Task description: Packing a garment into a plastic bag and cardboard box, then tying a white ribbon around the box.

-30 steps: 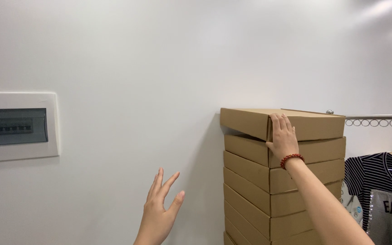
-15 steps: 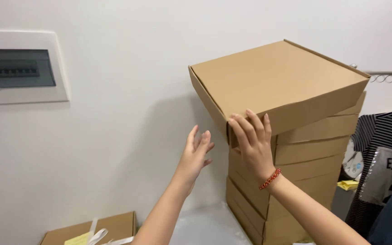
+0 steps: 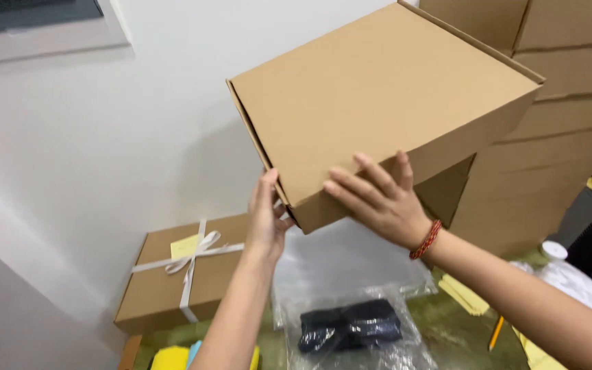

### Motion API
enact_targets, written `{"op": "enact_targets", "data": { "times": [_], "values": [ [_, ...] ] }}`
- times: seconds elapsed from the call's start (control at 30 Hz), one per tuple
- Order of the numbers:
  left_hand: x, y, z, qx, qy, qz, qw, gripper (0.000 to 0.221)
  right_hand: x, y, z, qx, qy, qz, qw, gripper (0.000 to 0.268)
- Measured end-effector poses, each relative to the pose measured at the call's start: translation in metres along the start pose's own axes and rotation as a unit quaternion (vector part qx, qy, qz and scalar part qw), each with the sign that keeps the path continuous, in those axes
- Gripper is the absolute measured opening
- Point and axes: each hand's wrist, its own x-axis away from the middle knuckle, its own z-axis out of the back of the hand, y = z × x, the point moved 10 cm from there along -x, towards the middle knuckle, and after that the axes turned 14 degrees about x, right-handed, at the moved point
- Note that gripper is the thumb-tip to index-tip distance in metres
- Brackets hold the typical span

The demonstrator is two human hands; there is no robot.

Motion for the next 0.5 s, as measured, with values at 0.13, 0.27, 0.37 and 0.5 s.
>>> {"op": "enact_targets", "data": {
  "times": [0.13, 0.27, 0.37, 0.5],
  "values": [
    [-0.007, -0.031, 0.096, -0.014, 0.083, 0.012, 0.996, 0.082, 0.059, 0.022, -0.001, -0.023, -0.082, -0.044, 0.995, 0.046],
    [0.022, -0.060, 0.124, -0.039, 0.121, 0.086, 0.988, 0.082, 0.107, 0.009, 0.004, -0.078, -0.165, -0.043, 0.982, 0.076],
    [0.008, -0.123, 0.175, -0.057, 0.132, 0.143, 0.979, 0.089, 0.134, -0.011, 0.012, -0.091, -0.196, -0.027, 0.976, 0.092],
    [-0.007, -0.204, 0.236, -0.071, 0.144, 0.214, 0.964, 0.082, 0.166, -0.036, 0.015, -0.124, -0.262, -0.016, 0.957, 0.108]
  ]
}}
